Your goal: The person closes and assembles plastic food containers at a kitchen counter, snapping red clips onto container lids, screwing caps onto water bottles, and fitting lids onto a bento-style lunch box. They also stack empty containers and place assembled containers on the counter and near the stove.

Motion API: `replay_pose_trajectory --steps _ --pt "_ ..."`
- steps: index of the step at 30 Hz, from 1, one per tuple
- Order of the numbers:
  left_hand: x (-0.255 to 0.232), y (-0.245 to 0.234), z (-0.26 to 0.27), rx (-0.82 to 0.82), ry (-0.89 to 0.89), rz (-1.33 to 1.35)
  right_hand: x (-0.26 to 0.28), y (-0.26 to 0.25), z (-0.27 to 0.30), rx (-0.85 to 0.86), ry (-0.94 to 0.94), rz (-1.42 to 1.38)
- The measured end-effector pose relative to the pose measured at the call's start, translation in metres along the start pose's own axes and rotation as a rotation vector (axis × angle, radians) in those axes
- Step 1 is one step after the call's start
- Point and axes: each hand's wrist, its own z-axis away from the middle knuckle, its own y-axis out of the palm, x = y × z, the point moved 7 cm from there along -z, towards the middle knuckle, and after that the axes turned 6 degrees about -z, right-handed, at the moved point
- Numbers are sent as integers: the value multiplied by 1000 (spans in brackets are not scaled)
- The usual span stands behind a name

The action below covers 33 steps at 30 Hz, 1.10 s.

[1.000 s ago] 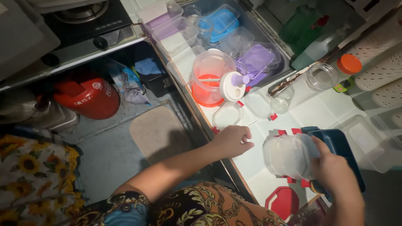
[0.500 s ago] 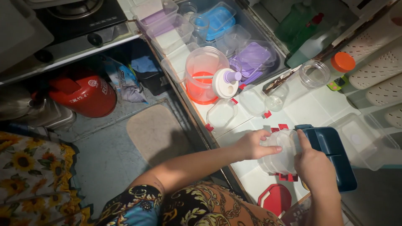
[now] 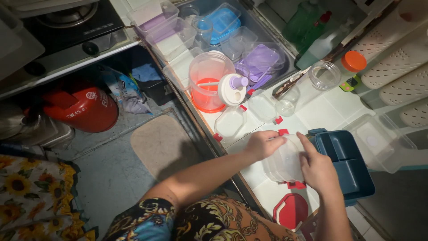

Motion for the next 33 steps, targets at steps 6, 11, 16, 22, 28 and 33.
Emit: replay_pose_trajectory --steps 6,11,16,22,28,33 --pt "-21 -35 12 -78 -57 128 -26 12 -9 -216 24 -272" --pt "-94 -74 54 -334 541 -403 -100 41 13 -437 93 -1172" --pt "-143 -32 37 94 934 -727 -114 94 86 -475 155 -1482" --pt "-122 15 15 337 791 -934 -67 119 111 -478 176 -1654" --pt "-115 19 16 295 794 -910 -40 117 101 -526 -23 -1377" --pt "-122 12 17 168 918 -843 -81 107 94 -465 67 -1408"
